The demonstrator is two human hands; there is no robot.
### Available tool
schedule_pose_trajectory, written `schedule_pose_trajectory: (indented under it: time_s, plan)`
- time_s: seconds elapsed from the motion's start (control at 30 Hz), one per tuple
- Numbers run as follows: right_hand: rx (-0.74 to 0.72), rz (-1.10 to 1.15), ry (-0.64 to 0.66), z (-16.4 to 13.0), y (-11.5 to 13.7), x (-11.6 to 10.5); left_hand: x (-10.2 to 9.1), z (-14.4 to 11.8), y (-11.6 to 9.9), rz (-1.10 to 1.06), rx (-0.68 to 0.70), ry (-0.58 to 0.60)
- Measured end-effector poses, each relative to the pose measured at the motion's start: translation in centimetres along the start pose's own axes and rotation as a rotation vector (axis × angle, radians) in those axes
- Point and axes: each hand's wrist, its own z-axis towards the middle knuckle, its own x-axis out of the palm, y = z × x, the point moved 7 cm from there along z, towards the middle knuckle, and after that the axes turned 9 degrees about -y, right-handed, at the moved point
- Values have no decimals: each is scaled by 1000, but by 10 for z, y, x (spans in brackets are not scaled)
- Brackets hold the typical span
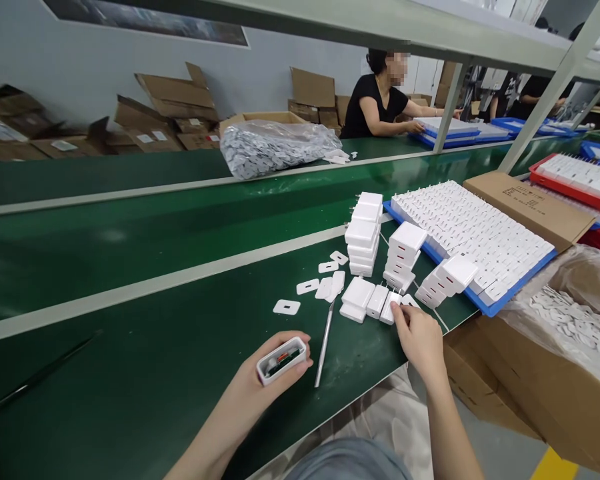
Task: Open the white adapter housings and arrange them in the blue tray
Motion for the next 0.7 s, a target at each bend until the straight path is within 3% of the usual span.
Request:
schedule_pose_trajectory:
  time_s: [0.13, 0.23, 0.33, 0.4, 0.5, 0.6, 0.7]
  plan:
    - [-26, -60, -119, 2, -13, -14, 0, -3, -1, -28, -6, -19]
    - [-157, -172, -192, 1, -19, -12, 2, -5, -5, -77, 23, -38]
    - [-298, -270, -243, -3, -22, -1, 7, -10, -18, -31, 145, -40]
    - [-316, -273, -265, -9, -25, 1, 11, -16, -32, -1, 269, -15]
    - [-320, -303, -358, -25, -24, -16, 14, -26, -50, 13, 388, 50]
    - [-484, -214, -485, -46, -1, -50, 13, -32, -60, 13, 444, 113]
    - [-823, 57, -343, -67, 49, -68, 14, -35, -63, -30, 459, 185]
